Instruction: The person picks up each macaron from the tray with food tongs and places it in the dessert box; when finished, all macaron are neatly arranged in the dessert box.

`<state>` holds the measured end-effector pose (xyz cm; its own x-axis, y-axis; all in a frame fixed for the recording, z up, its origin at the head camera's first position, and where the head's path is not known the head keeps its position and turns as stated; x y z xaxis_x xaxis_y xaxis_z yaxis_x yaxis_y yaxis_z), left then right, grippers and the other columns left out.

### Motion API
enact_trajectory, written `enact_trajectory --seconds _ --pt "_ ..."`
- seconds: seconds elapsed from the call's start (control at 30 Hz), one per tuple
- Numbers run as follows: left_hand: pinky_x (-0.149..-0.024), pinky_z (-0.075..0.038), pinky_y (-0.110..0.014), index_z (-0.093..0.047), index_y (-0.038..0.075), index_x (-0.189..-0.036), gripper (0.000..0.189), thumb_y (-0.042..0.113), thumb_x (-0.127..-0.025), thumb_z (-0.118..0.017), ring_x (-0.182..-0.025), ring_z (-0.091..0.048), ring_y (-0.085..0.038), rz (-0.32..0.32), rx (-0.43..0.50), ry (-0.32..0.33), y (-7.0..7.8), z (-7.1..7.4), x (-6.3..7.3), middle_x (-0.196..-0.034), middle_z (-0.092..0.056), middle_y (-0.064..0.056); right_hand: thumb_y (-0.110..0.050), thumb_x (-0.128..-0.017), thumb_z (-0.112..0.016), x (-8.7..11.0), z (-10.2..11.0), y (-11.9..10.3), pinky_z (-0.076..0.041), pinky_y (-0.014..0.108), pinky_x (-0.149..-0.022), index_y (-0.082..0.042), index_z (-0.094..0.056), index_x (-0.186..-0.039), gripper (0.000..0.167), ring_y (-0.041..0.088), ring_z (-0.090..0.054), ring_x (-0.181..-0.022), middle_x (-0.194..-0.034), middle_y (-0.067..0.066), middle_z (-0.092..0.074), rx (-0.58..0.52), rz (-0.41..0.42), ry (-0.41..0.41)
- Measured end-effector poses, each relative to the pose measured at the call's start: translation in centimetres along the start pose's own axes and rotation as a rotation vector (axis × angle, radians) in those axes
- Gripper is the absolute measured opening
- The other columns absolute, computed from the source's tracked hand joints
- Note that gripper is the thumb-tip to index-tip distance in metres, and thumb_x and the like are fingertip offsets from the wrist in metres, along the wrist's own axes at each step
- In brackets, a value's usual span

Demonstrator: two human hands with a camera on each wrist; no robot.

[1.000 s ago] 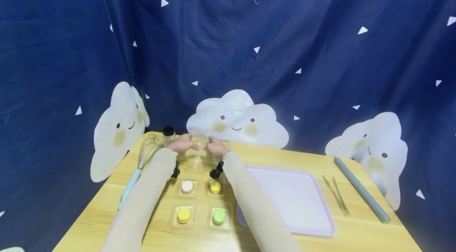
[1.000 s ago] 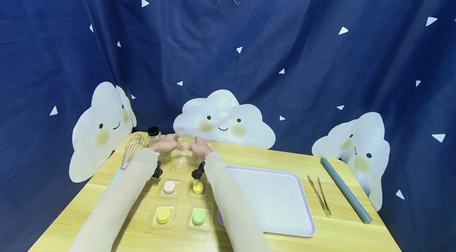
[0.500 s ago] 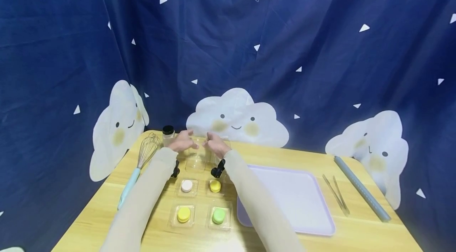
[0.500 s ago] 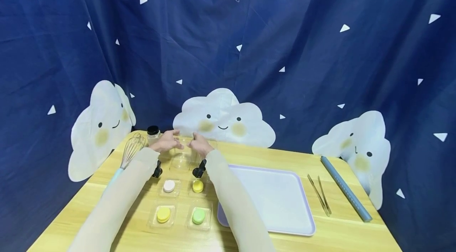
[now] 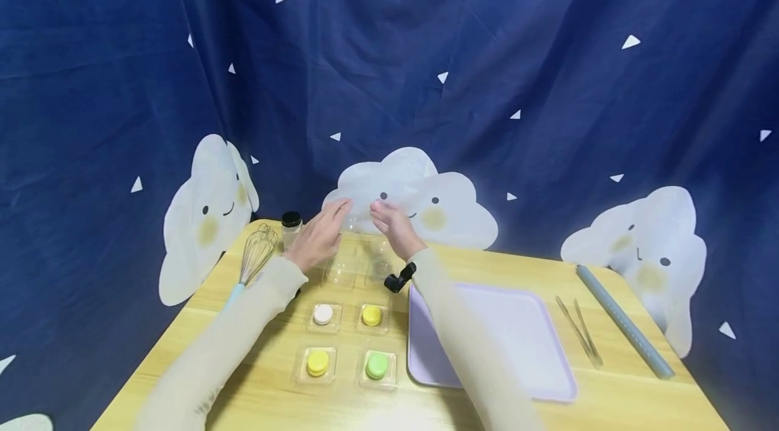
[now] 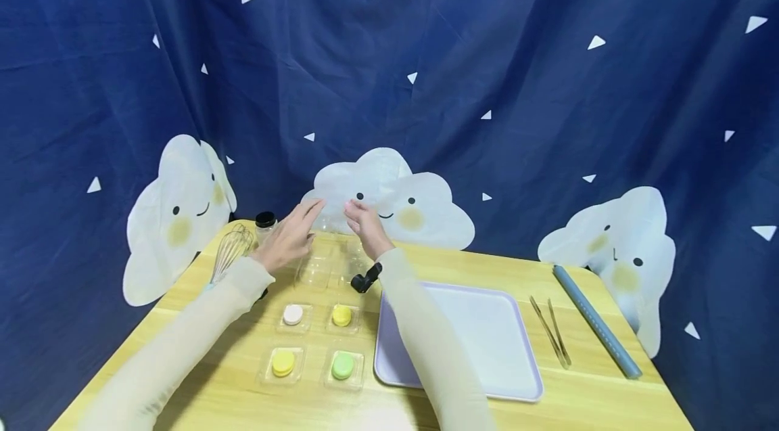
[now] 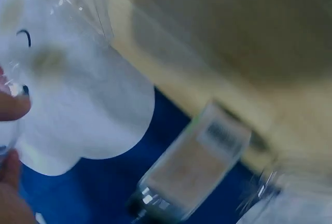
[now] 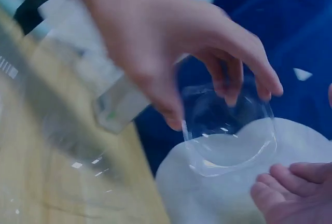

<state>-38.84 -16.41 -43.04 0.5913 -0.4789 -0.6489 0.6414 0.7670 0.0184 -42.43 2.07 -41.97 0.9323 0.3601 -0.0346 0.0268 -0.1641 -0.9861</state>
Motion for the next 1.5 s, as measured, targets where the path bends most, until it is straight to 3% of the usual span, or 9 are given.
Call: enact_trajectory --seconds 0.17,0.37,0.53,0.73,1.0,1.1,1.2,1.33,1.5 --pt "-0.113 -0.050 -0.038 -0.046 -0.002 -0.149 0.061 -0.015 -0.089 -0.043 -0.131 -0.058 -0.029 -0.343 -0.283 0.154 1.6 1.9 -0.2 -0.149 -0.055 -0.017 -0.043 -0.107 -0.038 0.6 1.4 -0.8 -0.030 0.045 -0.128 0.010 -0.026 -0.155 0.073 0.042 -0.034 -0.151 -0.161 0.031 -0.031 -0.099 -0.132 -0.123" --pt "-0.114 -0.050 -0.037 -0.047 -0.002 -0.148 0.049 -0.005 -0.101 -0.030 -0.130 -0.059 -0.028 -0.534 -0.463 0.166 3.0 2.3 -0.2 -0.150 -0.055 -0.015 -0.056 -0.106 -0.027 2.0 2.1 0.5 -0.039 0.040 -0.123 0.011 -0.029 -0.153 0.081 0.042 -0.038 -0.149 -0.159 0.030 -0.035 -0.168 -0.286 -0.326" --pt "-0.112 -0.051 -0.037 -0.049 -0.001 -0.146 0.046 0.000 -0.106 -0.026 -0.130 -0.059 -0.028 -0.577 -0.505 0.133 3.6 2.0 0.1 -0.148 -0.057 -0.015 -0.053 -0.107 -0.026 2.8 2.2 1.1 -0.044 0.037 -0.119 0.012 -0.029 -0.153 0.079 0.042 -0.039 -0.148 -0.159 0.034 -0.033 -0.195 -0.283 -0.420" --pt "-0.111 -0.052 -0.035 -0.051 0.001 -0.145 0.047 -0.002 -0.102 -0.032 -0.130 -0.059 -0.026 -0.562 -0.523 0.143 3.8 1.9 0.1 -0.148 -0.057 -0.013 -0.042 -0.109 -0.027 3.1 2.2 1.5 -0.045 0.039 -0.119 0.014 -0.033 -0.150 0.070 0.038 -0.051 -0.139 -0.156 0.036 -0.036 -0.174 -0.275 -0.409" --pt "-0.111 -0.052 -0.035 -0.050 -0.001 -0.145 0.052 -0.003 -0.094 -0.039 -0.130 -0.059 -0.027 -0.562 -0.493 0.165 4.0 1.6 -0.1 -0.147 -0.057 -0.014 -0.037 -0.109 -0.030 3.3 2.5 1.6 -0.057 0.034 -0.104 0.018 -0.040 -0.144 0.065 0.027 -0.069 -0.115 -0.125 0.022 -0.069 -0.200 -0.259 -0.384" --pt "-0.115 -0.048 -0.036 -0.044 -0.003 -0.148 0.059 -0.001 -0.089 -0.051 -0.135 -0.055 -0.028 -0.499 -0.403 0.160 3.8 1.6 -0.2 -0.150 -0.053 -0.016 -0.034 -0.110 -0.033 3.3 2.2 1.5 -0.059 0.034 -0.101 0.018 -0.042 -0.141 0.062 0.025 -0.072 -0.108 -0.114 0.016 -0.074 -0.203 -0.236 -0.345" --pt "-0.117 -0.046 -0.040 -0.039 -0.005 -0.150 0.075 0.010 -0.085 -0.071 -0.137 -0.053 -0.031 -0.346 -0.231 0.145 3.3 2.0 -0.5 -0.151 -0.050 -0.021 -0.031 -0.108 -0.040 3.2 1.8 1.0 -0.057 0.037 -0.105 0.018 -0.044 -0.140 0.058 0.022 -0.073 -0.105 -0.119 0.019 -0.072 -0.143 -0.169 -0.274" --pt "-0.116 -0.046 -0.048 -0.035 0.000 -0.154 0.101 0.025 -0.073 -0.089 -0.136 -0.051 -0.034 -0.002 0.117 0.084 2.2 3.1 -1.3 -0.151 -0.048 -0.021 -0.029 -0.101 -0.057 3.2 1.3 0.0 -0.051 0.042 -0.112 0.013 -0.050 -0.139 0.057 0.025 -0.070 -0.114 -0.134 0.028 -0.063 0.033 -0.012 -0.097" --pt "-0.119 -0.041 -0.052 -0.031 0.009 -0.158 0.108 0.035 -0.072 -0.091 -0.142 -0.045 -0.035 0.367 0.509 -0.074 1.0 4.3 -1.5 -0.157 -0.043 -0.016 -0.033 -0.088 -0.075 3.7 0.8 -1.1 -0.052 0.040 -0.110 -0.001 -0.060 -0.136 0.059 0.028 -0.064 -0.124 -0.134 0.017 -0.067 0.412 0.234 0.154"
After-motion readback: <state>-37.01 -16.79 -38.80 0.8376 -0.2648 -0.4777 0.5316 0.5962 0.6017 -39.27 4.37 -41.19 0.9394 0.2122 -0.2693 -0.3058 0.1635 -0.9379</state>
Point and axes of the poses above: each hand's wrist, its own x-axis away from the middle knuckle, its own z-axis out of the back of the hand, y = z × x, the point moved 3 cm from there along -x, towards the middle knuckle
